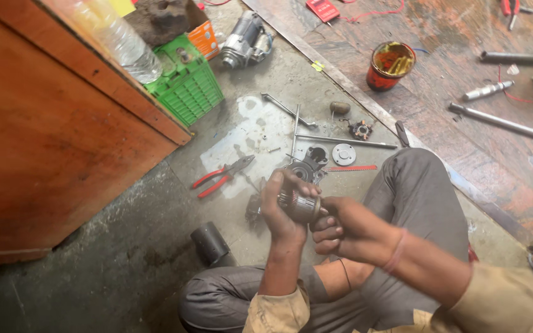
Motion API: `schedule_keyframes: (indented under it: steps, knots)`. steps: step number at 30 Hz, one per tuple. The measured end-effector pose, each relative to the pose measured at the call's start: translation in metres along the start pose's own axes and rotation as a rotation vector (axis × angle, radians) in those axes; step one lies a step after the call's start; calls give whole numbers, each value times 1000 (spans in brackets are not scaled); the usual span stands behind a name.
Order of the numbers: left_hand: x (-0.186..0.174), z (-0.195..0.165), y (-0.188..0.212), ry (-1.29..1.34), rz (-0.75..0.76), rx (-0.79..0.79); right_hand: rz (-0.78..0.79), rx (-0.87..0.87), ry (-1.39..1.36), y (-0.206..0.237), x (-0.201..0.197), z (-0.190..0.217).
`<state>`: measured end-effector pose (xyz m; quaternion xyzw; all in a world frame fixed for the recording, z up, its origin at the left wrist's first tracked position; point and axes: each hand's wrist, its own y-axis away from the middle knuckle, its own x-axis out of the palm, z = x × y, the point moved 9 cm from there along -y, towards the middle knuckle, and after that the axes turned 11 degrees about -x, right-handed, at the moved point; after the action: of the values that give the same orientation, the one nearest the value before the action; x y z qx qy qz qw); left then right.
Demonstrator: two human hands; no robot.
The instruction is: The person sits on the workshop floor and works on a starter motor, handling its cylindrical armature and housing. They rotate and press the armature parts together by hand, then use a small hand tool to work on the commutator end of the component.
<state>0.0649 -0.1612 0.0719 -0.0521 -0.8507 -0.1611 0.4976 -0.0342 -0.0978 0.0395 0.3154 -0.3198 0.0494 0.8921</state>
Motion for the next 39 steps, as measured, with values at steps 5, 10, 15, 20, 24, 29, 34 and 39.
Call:
schedule_keyframes:
  steps: [5,10,15,20,24,29,34,39]
  knots:
    - [36,-9,10,-155,495,-10,12,0,18,23,7,5]
    - [-32,26,-8,257,-273,-169,-122,-1048,1109,38,22,48]
    - [-22,31,-4,203,-259,-189,-130,-1092,1110,26,11,44]
    - [35,14,4,58,350,-182,-114,-88,-15,26,-19,-2]
    - [64,-1,20,35,763,-89,-22,43,-146,45,-4,-3]
    - [-14,24,0,143,-200,-129,-288,-1084,1169,54,12,46]
    - [-32,46,2,259,-468,-257,-250,-1088,1197,35,2,33]
    - [10,17,5,177,15,-51,-222,-648,471,29,-19,23]
